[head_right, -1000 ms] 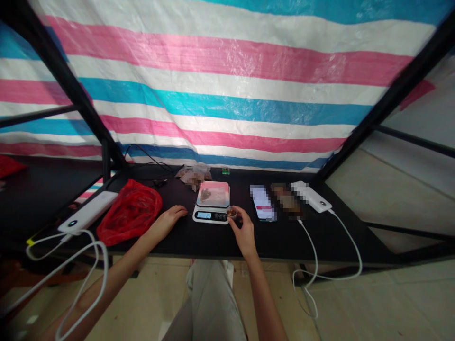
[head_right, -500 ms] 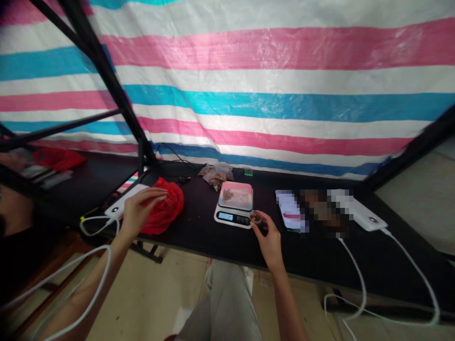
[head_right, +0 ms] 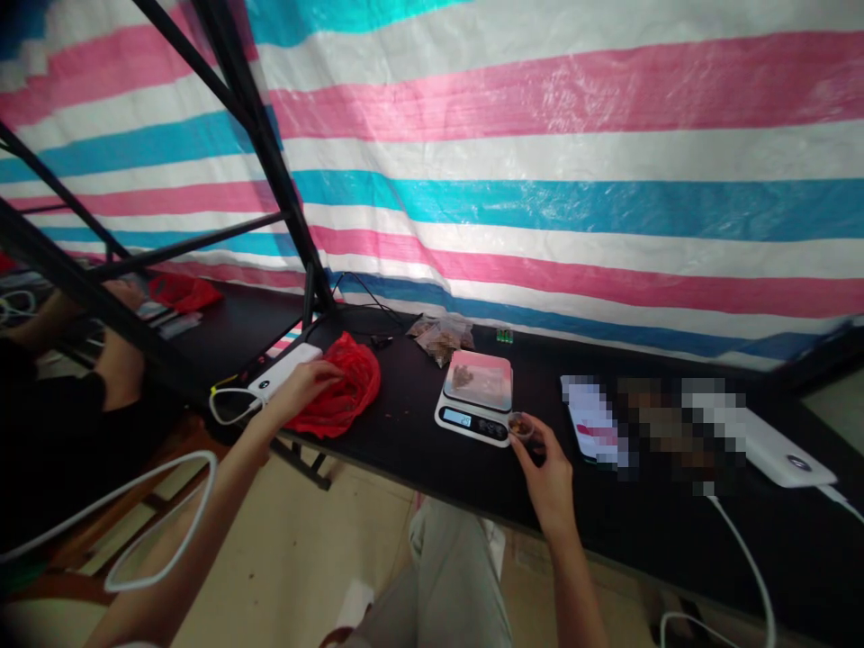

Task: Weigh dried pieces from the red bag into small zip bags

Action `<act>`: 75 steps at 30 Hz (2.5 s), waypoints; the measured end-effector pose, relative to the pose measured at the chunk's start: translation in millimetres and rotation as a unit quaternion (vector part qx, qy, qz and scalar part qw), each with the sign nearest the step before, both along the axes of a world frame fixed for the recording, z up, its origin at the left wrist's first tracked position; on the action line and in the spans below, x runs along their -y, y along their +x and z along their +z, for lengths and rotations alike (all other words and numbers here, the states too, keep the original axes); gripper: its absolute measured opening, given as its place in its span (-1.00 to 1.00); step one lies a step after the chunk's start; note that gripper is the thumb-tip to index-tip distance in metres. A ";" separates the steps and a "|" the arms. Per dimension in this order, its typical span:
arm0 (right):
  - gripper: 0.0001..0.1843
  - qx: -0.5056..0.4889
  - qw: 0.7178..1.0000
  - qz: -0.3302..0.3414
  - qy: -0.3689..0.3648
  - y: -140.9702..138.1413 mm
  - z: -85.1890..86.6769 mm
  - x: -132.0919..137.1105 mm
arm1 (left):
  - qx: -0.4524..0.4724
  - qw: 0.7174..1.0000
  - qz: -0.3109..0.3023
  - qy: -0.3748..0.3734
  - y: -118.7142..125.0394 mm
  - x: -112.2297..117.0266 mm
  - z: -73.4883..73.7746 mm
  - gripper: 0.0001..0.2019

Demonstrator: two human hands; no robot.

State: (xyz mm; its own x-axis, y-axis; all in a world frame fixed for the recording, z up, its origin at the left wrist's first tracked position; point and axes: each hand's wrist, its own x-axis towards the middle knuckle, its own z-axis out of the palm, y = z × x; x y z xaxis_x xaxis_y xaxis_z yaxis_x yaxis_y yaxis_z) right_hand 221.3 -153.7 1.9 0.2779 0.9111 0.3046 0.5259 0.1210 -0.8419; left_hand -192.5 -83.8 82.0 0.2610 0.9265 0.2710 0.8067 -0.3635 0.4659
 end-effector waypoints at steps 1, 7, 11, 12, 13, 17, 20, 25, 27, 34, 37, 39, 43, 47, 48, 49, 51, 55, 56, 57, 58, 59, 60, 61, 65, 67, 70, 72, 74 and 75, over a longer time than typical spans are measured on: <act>-0.50 0.000 1.000 0.001 0.000 -0.1 0.3 0.1 | -0.010 1.000 0.001 -0.003 0.4 -1.1 -0.6 -0.79; -0.47 -0.001 1.000 -0.003 -0.015 -0.8 1.3 0.8 | -0.068 0.998 0.007 0.000 0.0 -0.7 -5.1 -0.76; -0.48 -0.005 1.000 -0.003 -0.016 -0.7 0.7 0.8 | -0.083 0.996 0.016 0.007 -1.8 1.5 -7.0 -0.74; -0.48 -0.006 1.000 -0.002 -0.015 -0.6 0.5 0.8 | -0.082 0.996 0.013 0.010 -2.0 1.6 -6.5 -0.75; -0.48 -0.007 1.000 -0.002 -0.015 -0.6 0.3 0.7 | -0.081 0.997 0.007 0.014 -1.9 1.9 -5.7 -0.75; -0.48 -0.009 1.000 -0.003 -0.017 -0.7 0.2 0.4 | -0.073 0.996 -0.002 0.047 9.5 7.7 0.6 -0.80; -0.48 -0.006 1.000 -0.003 -0.016 -1.0 0.4 0.5 | -0.076 0.995 -0.029 0.062 34.3 19.3 2.5 -0.82; -0.46 -0.001 1.000 -0.007 -0.015 -0.7 -0.4 0.6 | -0.156 0.980 -0.123 0.014 78.4 29.5 -13.0 -0.87; -0.47 -0.002 1.000 -0.003 -0.006 -0.4 -0.6 0.6 | -0.162 0.980 -0.115 0.002 84.4 25.6 -23.1 -0.86; -0.50 -0.002 1.000 0.002 -0.005 -1.0 1.0 1.4 | -0.062 0.993 -0.091 -0.037 76.8 11.5 -41.5 -0.97; -0.51 -0.007 1.000 -0.004 -0.007 -2.3 2.0 1.9 | -0.039 0.992 -0.104 -0.051 78.1 10.5 -42.9 -0.97; -0.51 -0.009 1.000 -0.005 -0.009 -3.1 2.9 2.1 | -0.026 0.993 -0.104 -0.058 79.4 9.0 -44.2 -0.95; -0.52 -0.011 1.000 -0.004 -0.008 -4.0 3.9 2.1 | 0.004 0.993 -0.101 -0.065 80.4 2.7 -48.7 -0.90; -0.52 -0.011 1.000 -0.001 -0.005 -3.4 3.3 2.0 | 0.016 0.992 -0.104 -0.072 80.9 -1.4 -51.1 -0.95; -0.51 -0.012 1.000 0.000 -0.005 -3.2 3.2 2.1 | 0.015 0.992 -0.102 -0.071 81.2 -1.0 -50.9 -0.94; -0.51 -0.012 1.000 0.001 -0.005 -3.0 3.1 2.1 | 0.013 0.993 -0.100 -0.066 81.7 0.0 -50.4 -0.93; -0.51 -0.012 1.000 0.003 -0.006 -2.9 3.1 2.3 | 0.007 0.994 -0.097 -0.048 83.5 3.5 -48.5 -0.91; -0.51 -0.011 1.000 0.002 -0.009 -3.0 3.9 2.3 | 0.004 0.993 -0.113 -0.023 90.2 11.3 -43.8 -0.89; -0.51 -0.010 1.000 0.002 -0.008 -3.0 3.9 2.2 | 0.000 0.992 -0.121 -0.021 92.2 12.2 -43.0 -0.89; -0.50 -0.010 1.000 0.001 -0.008 -2.9 3.8 2.1 | -0.006 0.991 -0.130 -0.019 94.2 12.6 -42.3 -0.88; -0.50 -0.008 1.000 0.000 -0.007 -2.8 3.7 1.9 | -0.015 0.990 -0.137 -0.015 96.0 12.4 -41.8 -0.86; -0.49 -0.007 1.000 -0.001 -0.006 -2.7 3.4 1.7 | -0.028 0.989 -0.143 -0.011 97.6 11.7 -41.5 -0.83; -0.49 -0.007 1.000 -0.003 -0.005 -2.6 3.2 1.6 | -0.041 0.988 -0.149 -0.007 98.9 10.6 -41.4 -0.79; -0.49 -0.007 1.000 -0.005 -0.005 -2.6 3.0 1.5 | -0.055 0.986 -0.154 -0.003 100.0 9.4 -41.3 -0.77; -0.51 -0.017 1.000 -0.003 -0.009 -2.8 3.2 1.8 | -0.092 0.980 -0.176 0.009 102.8 6.1 -41.0 -0.80; -0.51 -0.019 1.000 -0.002 -0.010 -3.1 3.7 2.1 | -0.105 0.978 -0.178 0.017 104.1 6.1 -40.7 -0.80; -0.50 -0.018 1.000 -0.005 -0.011 -3.4 3.9 2.1 | -0.127 0.976 -0.173 0.025 106.1 7.2 -41.0 -0.82; -0.49 -0.019 1.000 -0.006 -0.010 -3.3 3.6 1.8 | -0.139 0.975 -0.169 0.029 107.2 7.7 -41.7 -0.83; -0.49 -0.019 1.000 -0.006 -0.008 -3.3 3.3 1.5 | -0.148 0.975 -0.165 0.031 107.5 8.2 -42.2 -0.84; -0.49 -0.019 1.000 -0.006 -0.007 -3.2 3.1 1.4 | -0.151 0.975 -0.163 0.032 107.3 8.7 -41.9 -0.83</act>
State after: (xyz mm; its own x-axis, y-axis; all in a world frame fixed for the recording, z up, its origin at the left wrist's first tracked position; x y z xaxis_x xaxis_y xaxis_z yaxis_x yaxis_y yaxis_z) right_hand 218.0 -155.2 5.1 0.2992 0.9121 0.2804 0.4953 0.1027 -0.8626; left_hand -85.2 -92.4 40.1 0.6148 0.7654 0.1902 0.7409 -0.6432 0.1934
